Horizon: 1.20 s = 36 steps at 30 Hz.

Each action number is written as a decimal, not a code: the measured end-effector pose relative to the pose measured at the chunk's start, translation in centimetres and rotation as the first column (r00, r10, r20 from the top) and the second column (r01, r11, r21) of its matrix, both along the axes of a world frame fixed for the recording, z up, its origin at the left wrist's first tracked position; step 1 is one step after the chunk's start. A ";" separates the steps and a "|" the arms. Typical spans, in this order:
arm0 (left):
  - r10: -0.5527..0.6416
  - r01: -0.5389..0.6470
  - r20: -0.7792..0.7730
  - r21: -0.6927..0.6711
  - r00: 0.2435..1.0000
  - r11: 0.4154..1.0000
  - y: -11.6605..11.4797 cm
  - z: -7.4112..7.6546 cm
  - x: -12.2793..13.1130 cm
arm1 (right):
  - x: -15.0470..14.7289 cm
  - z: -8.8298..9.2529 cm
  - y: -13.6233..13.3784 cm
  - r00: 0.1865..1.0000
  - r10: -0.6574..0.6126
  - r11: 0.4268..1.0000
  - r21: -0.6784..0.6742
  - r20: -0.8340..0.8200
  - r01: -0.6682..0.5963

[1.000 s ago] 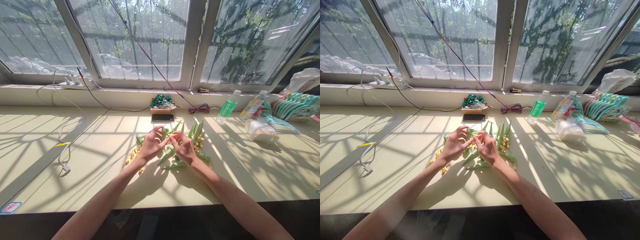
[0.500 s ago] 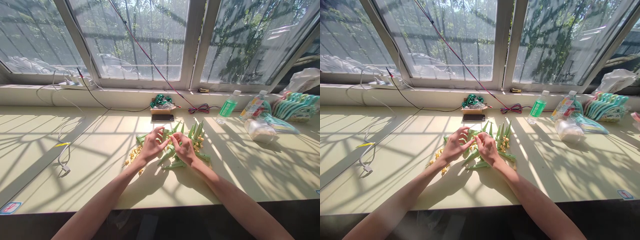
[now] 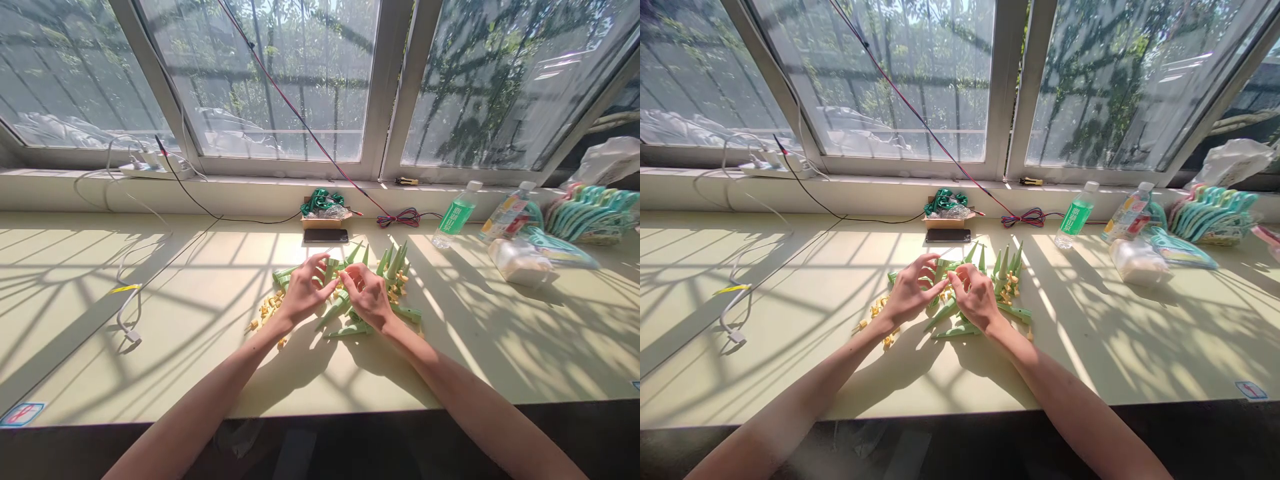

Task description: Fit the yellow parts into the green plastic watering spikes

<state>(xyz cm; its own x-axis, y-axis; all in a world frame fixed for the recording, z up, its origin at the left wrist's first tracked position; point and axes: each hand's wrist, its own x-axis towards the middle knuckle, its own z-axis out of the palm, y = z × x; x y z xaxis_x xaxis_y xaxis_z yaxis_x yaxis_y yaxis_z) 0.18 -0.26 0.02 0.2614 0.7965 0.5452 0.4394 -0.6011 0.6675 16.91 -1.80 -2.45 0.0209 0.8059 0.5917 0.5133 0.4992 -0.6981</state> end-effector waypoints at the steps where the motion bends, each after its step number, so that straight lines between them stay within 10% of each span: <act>1: 0.000 0.000 0.001 0.001 1.000 1.000 0.0 0.0 0.0 | 0.0 0.0 0.0 1.000 0.011 1.000 0.005 -0.007 -0.011; 36: 0.010 -0.010 -0.037 0.003 0.999 1.000 -0.2 0.0 0.1 | 0.1 -0.2 0.2 0.998 0.029 0.997 -0.069 0.049 -0.025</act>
<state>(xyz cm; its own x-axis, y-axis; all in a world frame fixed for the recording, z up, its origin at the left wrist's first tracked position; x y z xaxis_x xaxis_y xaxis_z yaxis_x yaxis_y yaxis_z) 0.30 -0.50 0.04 0.2736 0.7977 0.5375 0.4696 -0.5984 0.6491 16.97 -1.58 -2.62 -0.0298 0.8445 0.5347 0.5354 0.4652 -0.7049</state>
